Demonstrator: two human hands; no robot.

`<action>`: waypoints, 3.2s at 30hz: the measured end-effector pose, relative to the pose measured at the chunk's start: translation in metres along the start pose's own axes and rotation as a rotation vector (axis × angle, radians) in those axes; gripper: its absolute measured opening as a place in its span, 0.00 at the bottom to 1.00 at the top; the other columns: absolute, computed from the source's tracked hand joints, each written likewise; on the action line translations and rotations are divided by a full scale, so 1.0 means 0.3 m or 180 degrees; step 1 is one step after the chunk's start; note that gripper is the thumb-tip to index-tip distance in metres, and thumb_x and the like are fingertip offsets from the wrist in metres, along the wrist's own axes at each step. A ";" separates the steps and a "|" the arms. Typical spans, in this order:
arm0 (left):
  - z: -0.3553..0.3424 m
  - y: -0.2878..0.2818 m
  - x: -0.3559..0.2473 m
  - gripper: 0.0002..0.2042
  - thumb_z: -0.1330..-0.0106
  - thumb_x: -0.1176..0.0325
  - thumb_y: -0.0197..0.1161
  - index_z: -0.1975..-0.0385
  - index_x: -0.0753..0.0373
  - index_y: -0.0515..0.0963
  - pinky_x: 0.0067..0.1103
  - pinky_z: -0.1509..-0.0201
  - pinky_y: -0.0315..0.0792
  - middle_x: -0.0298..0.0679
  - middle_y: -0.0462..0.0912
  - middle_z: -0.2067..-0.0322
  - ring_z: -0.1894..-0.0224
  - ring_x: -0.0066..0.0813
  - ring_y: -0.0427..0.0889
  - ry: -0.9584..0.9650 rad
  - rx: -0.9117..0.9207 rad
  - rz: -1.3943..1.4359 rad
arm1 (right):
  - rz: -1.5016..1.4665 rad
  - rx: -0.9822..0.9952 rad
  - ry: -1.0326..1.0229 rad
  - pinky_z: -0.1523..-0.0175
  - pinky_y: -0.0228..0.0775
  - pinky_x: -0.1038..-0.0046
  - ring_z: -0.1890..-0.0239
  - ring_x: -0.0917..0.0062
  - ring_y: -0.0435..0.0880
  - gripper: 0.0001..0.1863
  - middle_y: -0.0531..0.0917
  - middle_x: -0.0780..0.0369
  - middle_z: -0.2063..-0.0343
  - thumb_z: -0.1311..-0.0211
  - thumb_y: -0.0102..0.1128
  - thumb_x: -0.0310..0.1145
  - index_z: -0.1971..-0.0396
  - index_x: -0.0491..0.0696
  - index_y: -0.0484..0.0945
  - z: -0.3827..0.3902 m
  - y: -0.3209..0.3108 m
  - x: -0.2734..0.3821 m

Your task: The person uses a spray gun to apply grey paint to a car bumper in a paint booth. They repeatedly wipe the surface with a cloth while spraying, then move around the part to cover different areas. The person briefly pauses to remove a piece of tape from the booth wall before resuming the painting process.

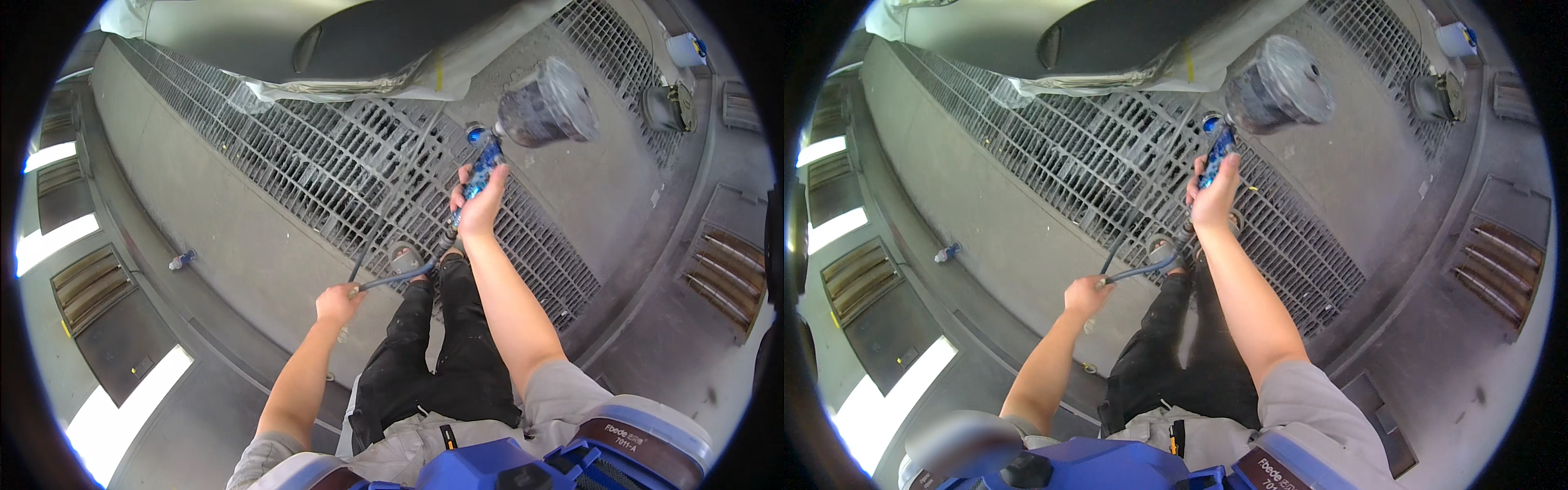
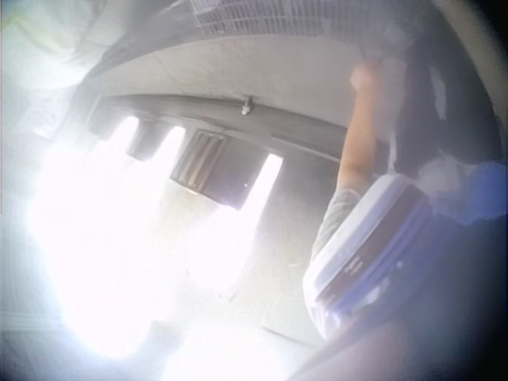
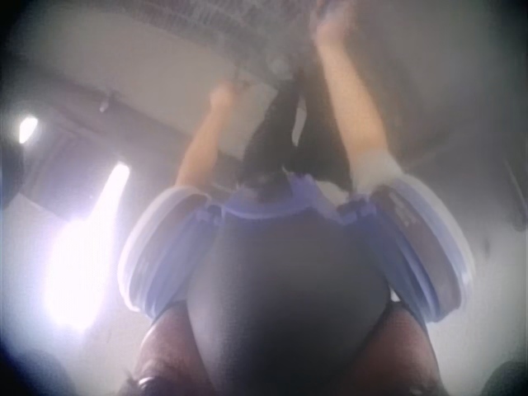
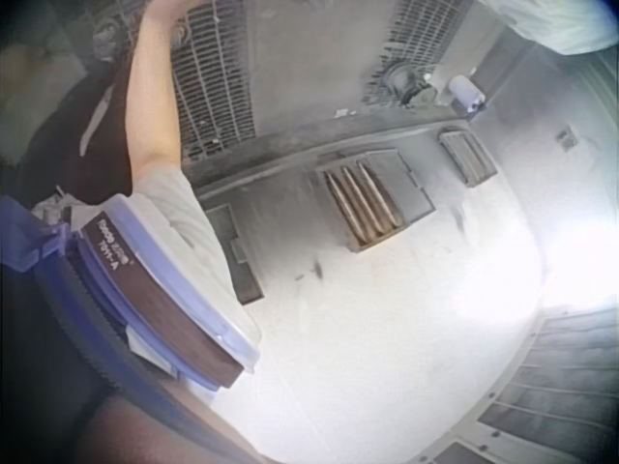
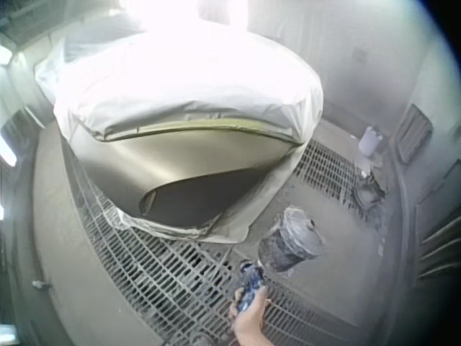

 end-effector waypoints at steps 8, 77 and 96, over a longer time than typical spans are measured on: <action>-0.026 0.037 0.055 0.16 0.33 0.46 0.70 0.53 0.44 0.90 0.37 0.50 0.82 0.39 0.91 0.57 0.53 0.46 0.88 0.0426 -0.0125 -0.0078 | -0.0600 0.2077 0.0758 0.80 0.63 0.76 0.86 0.83 0.65 0.47 0.79 0.62 0.70 0.28 0.29 0.78 0.59 0.43 0.74 0.004 0.164 -0.160; 0.150 0.091 -1.037 0.18 0.34 0.42 0.69 0.54 0.45 0.89 0.40 0.54 0.82 0.41 0.90 0.60 0.55 0.46 0.89 0.0841 -0.0002 -0.0356 | -0.0487 0.1914 0.0463 0.81 0.62 0.79 0.86 0.86 0.66 0.49 0.78 0.63 0.69 0.29 0.31 0.80 0.60 0.40 0.74 -0.368 -0.424 0.619; 0.337 -0.027 -1.023 0.15 0.36 0.50 0.73 0.53 0.44 0.90 0.33 0.56 0.83 0.37 0.91 0.61 0.60 0.41 0.90 0.0861 -0.0490 0.0330 | -0.0826 0.2408 0.0657 0.82 0.63 0.78 0.87 0.85 0.67 0.45 0.78 0.63 0.72 0.26 0.33 0.77 0.59 0.42 0.73 -0.145 -0.153 0.926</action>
Point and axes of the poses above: each hand's wrist, its own z-axis away from the middle knuckle, its own y-axis out of the palm, x = y × z, the point moved 7 cm from there along -z, towards the middle knuckle
